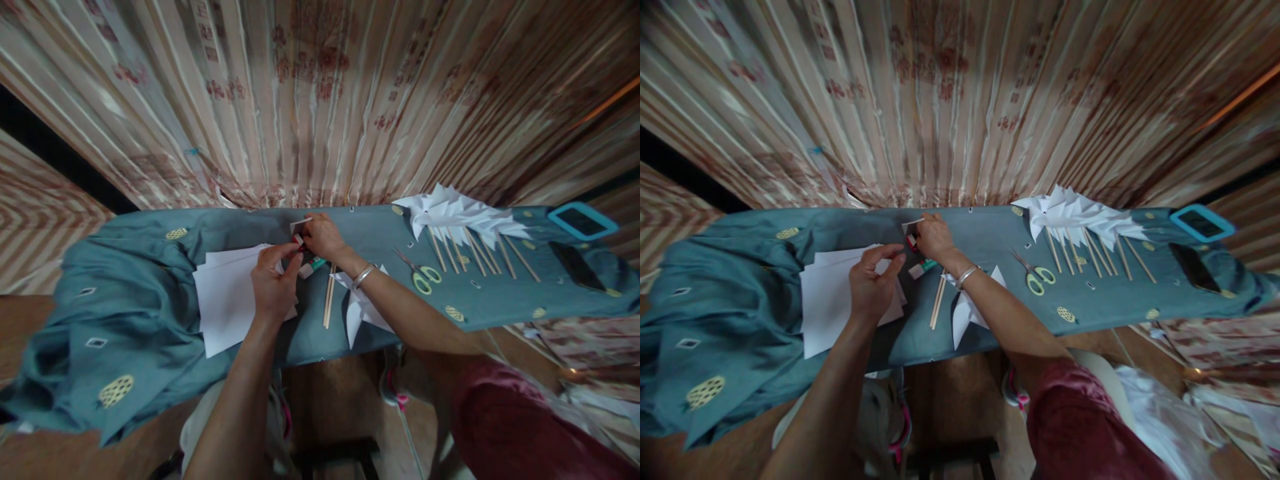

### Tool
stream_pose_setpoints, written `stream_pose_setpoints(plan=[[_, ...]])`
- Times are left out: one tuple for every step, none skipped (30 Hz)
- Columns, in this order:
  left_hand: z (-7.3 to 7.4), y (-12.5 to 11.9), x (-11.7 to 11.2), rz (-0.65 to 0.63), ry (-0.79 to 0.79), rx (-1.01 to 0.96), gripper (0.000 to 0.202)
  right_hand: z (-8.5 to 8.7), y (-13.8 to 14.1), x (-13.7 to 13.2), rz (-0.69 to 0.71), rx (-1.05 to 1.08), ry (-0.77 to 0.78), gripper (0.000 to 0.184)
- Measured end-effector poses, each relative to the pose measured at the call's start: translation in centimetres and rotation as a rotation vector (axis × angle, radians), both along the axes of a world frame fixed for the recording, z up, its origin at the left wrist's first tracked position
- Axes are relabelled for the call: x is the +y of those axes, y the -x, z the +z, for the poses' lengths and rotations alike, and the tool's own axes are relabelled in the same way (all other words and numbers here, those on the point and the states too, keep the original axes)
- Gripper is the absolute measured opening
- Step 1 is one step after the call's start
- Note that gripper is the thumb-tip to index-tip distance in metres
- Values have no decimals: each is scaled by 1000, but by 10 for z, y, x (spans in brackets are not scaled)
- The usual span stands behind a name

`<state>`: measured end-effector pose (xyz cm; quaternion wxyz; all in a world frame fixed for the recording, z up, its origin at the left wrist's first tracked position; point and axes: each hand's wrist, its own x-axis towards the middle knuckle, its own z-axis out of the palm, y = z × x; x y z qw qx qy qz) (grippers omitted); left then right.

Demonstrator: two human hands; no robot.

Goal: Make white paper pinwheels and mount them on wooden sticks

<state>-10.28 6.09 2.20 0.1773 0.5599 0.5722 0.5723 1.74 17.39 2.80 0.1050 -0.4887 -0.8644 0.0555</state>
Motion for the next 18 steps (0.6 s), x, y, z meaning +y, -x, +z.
stream_pose_setpoints(plan=[[0, 0, 0, -3, -4, -7, 14, 0, 0, 0, 1, -7, 2, 20], [0, -1, 0, -5, -10, -15, 14, 1, 0, 0, 2, -12, 5, 19], [0, -1, 0, -5, -17, -21, 14, 1, 0, 0, 2, -18, 7, 19], [0, -2, 1, -4, -22, -27, 14, 1, 0, 1, 2, -23, 9, 18], [0, -2, 1, -2, -24, -31, 14, 2, 1, 2, 1, -28, 12, 17], [0, -2, 1, -2, -21, -35, 15, 2, 2, 3, -1, -33, 15, 16], [0, -2, 1, -2, -16, -39, 15, 2, 2, 3, -4, -38, 17, 15], [0, -2, 1, -1, -10, -43, 16, 2, 3, 4, -7, -41, 18, 15], [0, -3, 1, 0, -5, -48, 16, 2, 4, 4, -13, -42, 19, 15], [0, -3, 1, 1, -1, -53, 16, 2, 5, 4, -18, -42, 18, 16], [0, -3, 1, 3, 1, -58, 16, 1, 5, 4, -23, -40, 16, 17], [0, -3, 2, 5, 1, -61, 16, 0, 6, 4, -27, -37, 15, 18], [0, -3, 2, 6, 2, -61, 16, -1, 7, 3, -29, -31, 13, 20], [-1, -3, 2, 5, 3, -58, 16, -2, 7, 3, -29, -23, 12, 20], [-1, -3, 2, 3, 5, -52, 16, -3, 7, 2, -29, -11, 12, 21], [-1, -3, 2, 3, 6, -47, 16, -4, 7, 1, -28, 5, 12, 21], [-2, -3, 2, 3, 7, -43, 16, -5, 6, 1, -29, 25, 13, 22], [-2, -3, 2, 3, 8, -40, 16, -5, 5, 1, -31, 47, 15, 22]])
